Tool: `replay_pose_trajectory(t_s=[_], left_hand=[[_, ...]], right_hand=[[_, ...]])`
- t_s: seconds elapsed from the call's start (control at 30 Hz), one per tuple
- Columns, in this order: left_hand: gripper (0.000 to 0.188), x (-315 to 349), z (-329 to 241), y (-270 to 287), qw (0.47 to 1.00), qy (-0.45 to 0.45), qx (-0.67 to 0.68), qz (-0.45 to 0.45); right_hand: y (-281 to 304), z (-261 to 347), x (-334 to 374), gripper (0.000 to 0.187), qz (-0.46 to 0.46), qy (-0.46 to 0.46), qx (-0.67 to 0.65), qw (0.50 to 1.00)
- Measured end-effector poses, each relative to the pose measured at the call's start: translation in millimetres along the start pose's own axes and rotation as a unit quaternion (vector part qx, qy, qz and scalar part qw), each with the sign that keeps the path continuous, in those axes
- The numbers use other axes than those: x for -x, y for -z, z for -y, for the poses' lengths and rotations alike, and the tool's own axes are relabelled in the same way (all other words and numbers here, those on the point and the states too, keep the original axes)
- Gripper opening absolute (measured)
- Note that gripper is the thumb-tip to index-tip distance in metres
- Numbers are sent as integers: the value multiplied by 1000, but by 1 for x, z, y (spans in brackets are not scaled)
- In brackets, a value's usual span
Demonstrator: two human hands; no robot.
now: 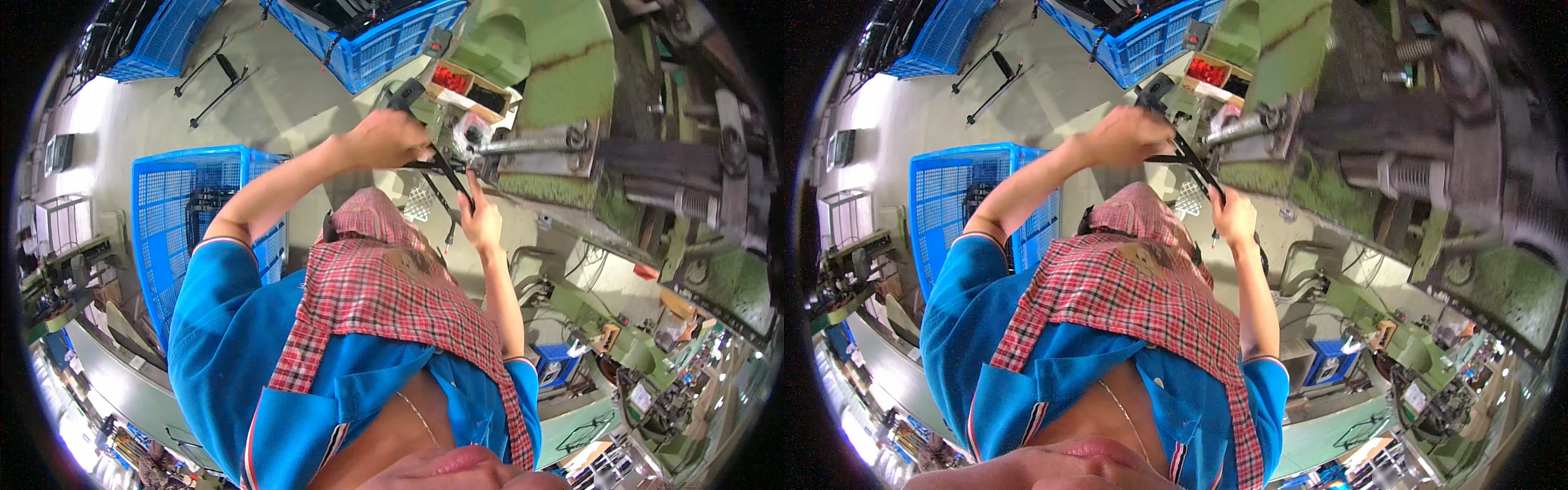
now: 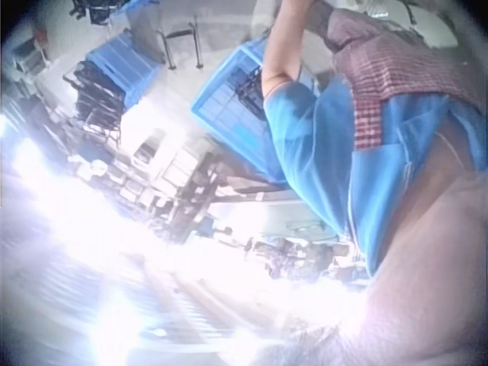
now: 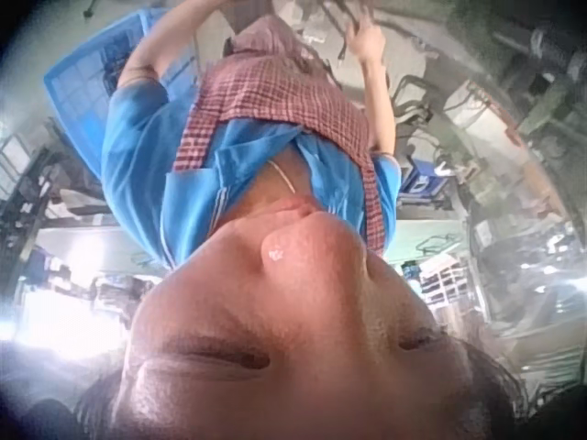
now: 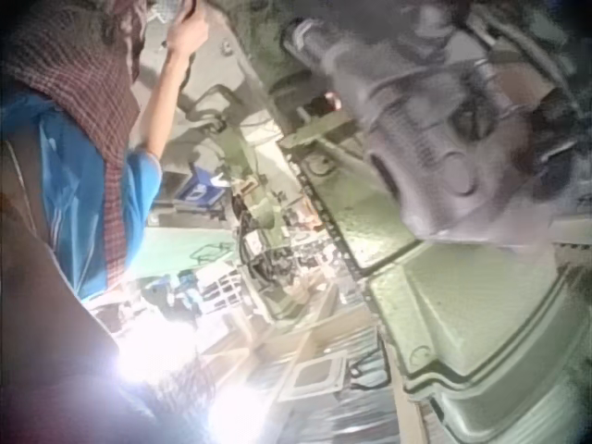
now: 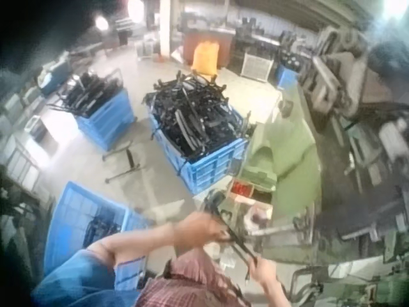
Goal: The person repeatedly picks up black metal frame components from a blue crate, places them into a press machine, and secures small fasteners into the joints. The person then removes the assembled frames and places them on the floor. The process is repeated multiple times.
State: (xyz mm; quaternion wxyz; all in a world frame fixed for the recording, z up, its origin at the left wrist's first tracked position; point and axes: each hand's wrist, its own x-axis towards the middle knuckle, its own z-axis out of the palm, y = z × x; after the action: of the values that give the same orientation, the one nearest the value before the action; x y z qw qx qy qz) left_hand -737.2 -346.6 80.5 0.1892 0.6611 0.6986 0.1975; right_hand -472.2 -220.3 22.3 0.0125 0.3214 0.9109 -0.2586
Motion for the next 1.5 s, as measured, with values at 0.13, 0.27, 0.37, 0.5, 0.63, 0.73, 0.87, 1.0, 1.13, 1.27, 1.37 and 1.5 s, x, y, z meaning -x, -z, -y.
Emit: replay_pose_trajectory(t_s=[0.13,0.27,0.37,0.5,0.63,0.73,0.87,1.0,1.13,1.27,1.37,1.5], left_hand=[[20,-105,47,-7,999,-1,-33,-35],[14,-219,94,-70,984,-173,-32,-34],[14,-269,102,-102,977,-156,-89,115],[14,-310,107,-139,947,-177,-155,219],[15,-291,107,-115,963,-171,-83,192],[16,-284,110,-106,969,-158,-60,179],[18,-272,109,-103,981,-127,-61,135],[21,-240,87,-91,995,-77,-50,28],[24,-149,49,-53,988,-26,149,21],[27,-56,7,-36,915,47,389,91],[27,-43,-26,-31,914,83,389,74],[32,-49,-27,-55,968,24,248,-1]], right_hand=[[11,8,-1,54,29,-12,15,999],[1,-3,0,54,-32,40,33,998],[2,5,0,53,-56,76,11,996],[-16,-9,5,44,-56,32,27,998],[-4,8,3,33,-6,-29,-9,1000],[-3,12,1,35,-34,-28,-21,999],[-2,13,2,37,-51,0,-30,998],[0,7,4,38,-31,0,-17,999],[-1,7,0,48,2,-19,-17,1000],[5,14,-5,53,19,-8,-12,1000],[10,14,-6,55,16,-1,-24,1000],[7,11,-5,53,-10,18,-19,1000]])
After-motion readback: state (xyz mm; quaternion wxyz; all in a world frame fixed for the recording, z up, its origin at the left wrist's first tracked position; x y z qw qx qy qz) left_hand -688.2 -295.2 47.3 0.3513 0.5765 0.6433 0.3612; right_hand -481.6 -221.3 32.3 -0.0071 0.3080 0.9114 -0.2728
